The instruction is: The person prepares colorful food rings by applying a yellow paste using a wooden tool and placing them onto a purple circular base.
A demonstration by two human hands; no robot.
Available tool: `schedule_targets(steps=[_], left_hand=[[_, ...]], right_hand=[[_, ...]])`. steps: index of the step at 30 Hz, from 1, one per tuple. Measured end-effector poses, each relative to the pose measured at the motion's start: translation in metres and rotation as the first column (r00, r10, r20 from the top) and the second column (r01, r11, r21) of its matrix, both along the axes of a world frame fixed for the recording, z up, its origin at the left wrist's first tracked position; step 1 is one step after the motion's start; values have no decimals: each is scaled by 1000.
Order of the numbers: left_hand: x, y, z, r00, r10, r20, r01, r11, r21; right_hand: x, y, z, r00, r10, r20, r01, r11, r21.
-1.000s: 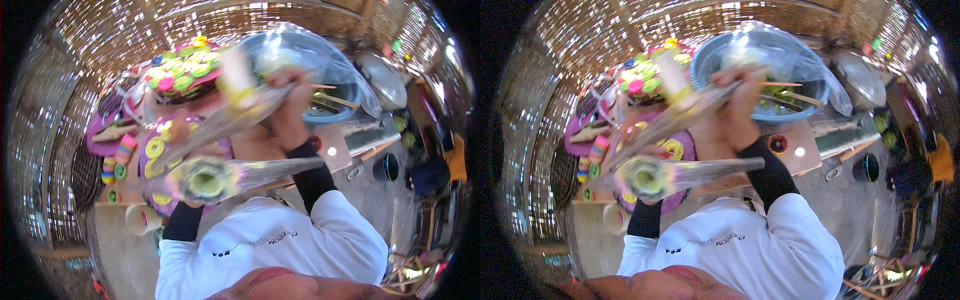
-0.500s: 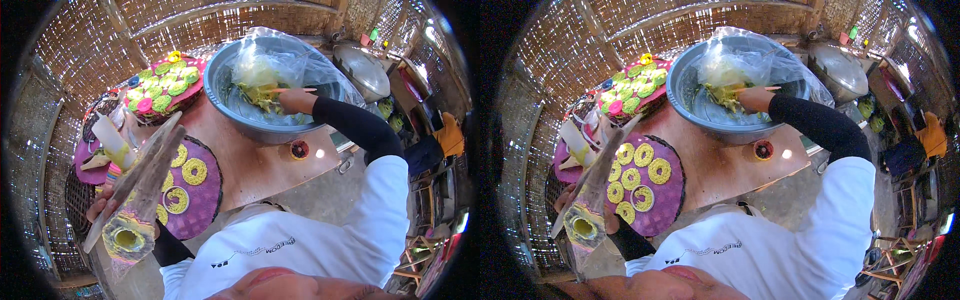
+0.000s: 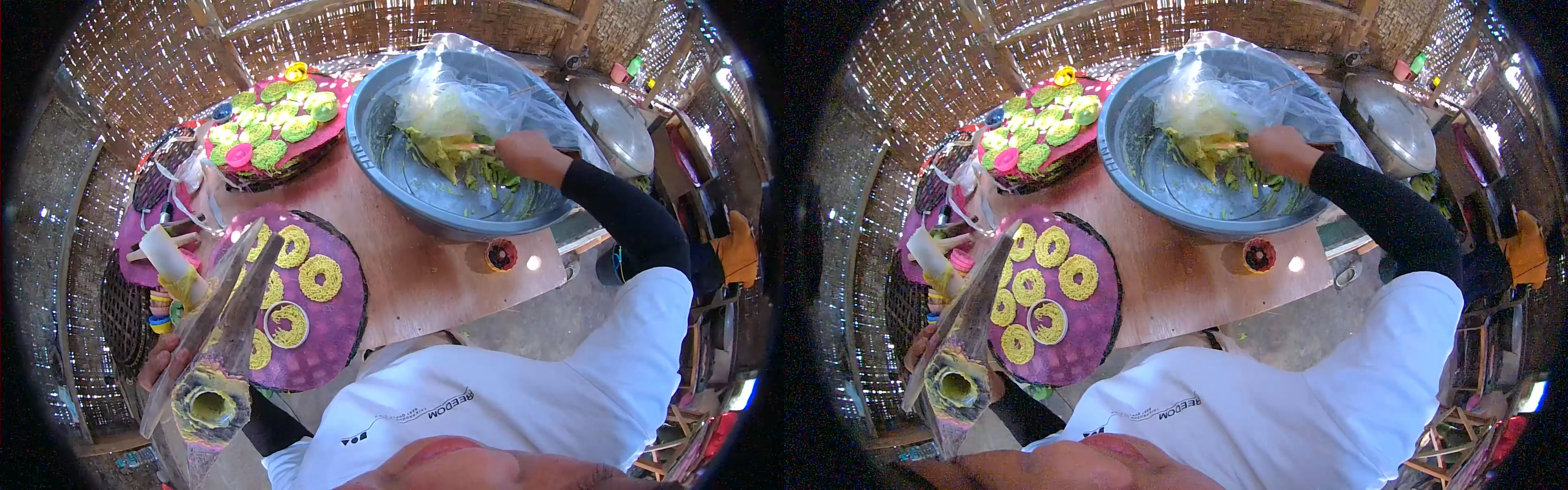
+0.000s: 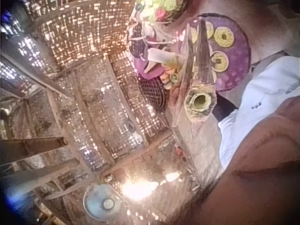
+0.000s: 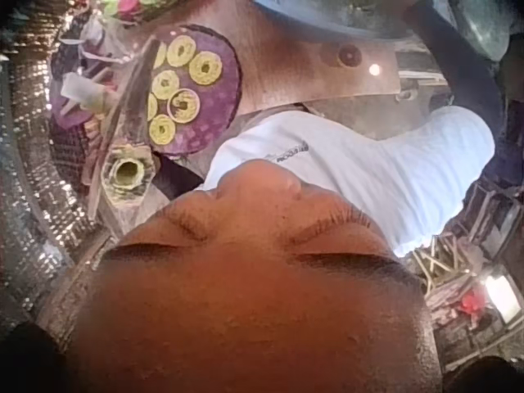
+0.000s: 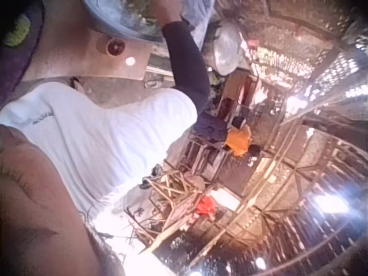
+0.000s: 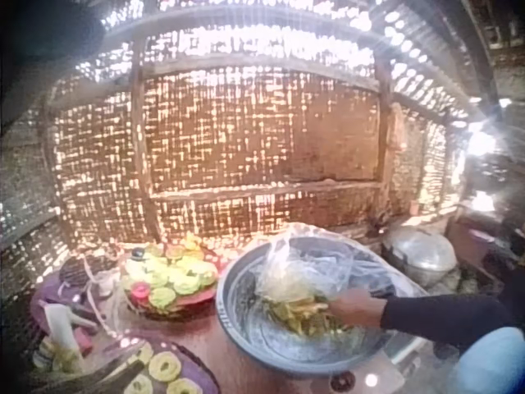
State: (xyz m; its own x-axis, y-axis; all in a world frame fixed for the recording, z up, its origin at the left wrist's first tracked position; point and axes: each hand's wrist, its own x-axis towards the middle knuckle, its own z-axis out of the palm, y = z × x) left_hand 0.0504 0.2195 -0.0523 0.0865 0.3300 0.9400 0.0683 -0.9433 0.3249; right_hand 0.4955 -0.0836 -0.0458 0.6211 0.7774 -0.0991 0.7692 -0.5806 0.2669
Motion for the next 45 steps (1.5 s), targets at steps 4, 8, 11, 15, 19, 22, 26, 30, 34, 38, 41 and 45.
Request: schedule_targets(steps=[4, 8, 11, 15, 19, 22, 26, 30, 34, 38, 41, 45], left_hand=[[12, -2, -1, 999, -32, -17, 32, 999, -15], [21, -1, -3, 998, -52, -27, 51, 998, -33], [15, -6, -1, 999, -36, -38, 34, 999, -39], [20, -8, -2, 997, -54, -52, 52, 998, -46], [26, -4, -4, 995, -84, -52, 81, 995, -59], [25, -5, -4, 994, -90, -58, 86, 994, -70], [21, -10, -8, 994, -81, -73, 74, 993, -87], [28, -9, -8, 991, -123, -61, 117, 988, -101], [27, -13, -7, 989, -133, -70, 124, 985, -122], [30, -16, -5, 983, -168, -77, 156, 978, -142], [42, -17, -5, 970, -232, -76, 217, 962, -164], [53, -21, 0, 951, -295, -96, 272, 941, -203]], right_hand=[[16, 11, -25, 997, 19, -81, -17, 1000, 24], [16, 8, -29, 985, 78, -155, -77, 997, 14], [-10, 17, -6, 983, 74, -165, -86, 994, -65], [-10, 21, 8, 988, 128, -89, -139, 982, -126], [10, 22, -32, 962, 265, 69, -269, 961, 63], [7, 18, -24, 968, 252, -25, -252, 968, 0], [-9, 9, 7, 982, 185, -38, -189, 970, -153], [2, 9, -14, 999, 34, -11, -35, 996, -80], [-8, 8, -3, 993, 102, -66, -110, 984, -139], [-5, 13, -6, 995, 95, -20, -97, 987, -126], [1, 6, -6, 988, 142, -59, -147, 985, -93], [-25, 0, 31, 987, 79, -142, -96, 989, -116]])
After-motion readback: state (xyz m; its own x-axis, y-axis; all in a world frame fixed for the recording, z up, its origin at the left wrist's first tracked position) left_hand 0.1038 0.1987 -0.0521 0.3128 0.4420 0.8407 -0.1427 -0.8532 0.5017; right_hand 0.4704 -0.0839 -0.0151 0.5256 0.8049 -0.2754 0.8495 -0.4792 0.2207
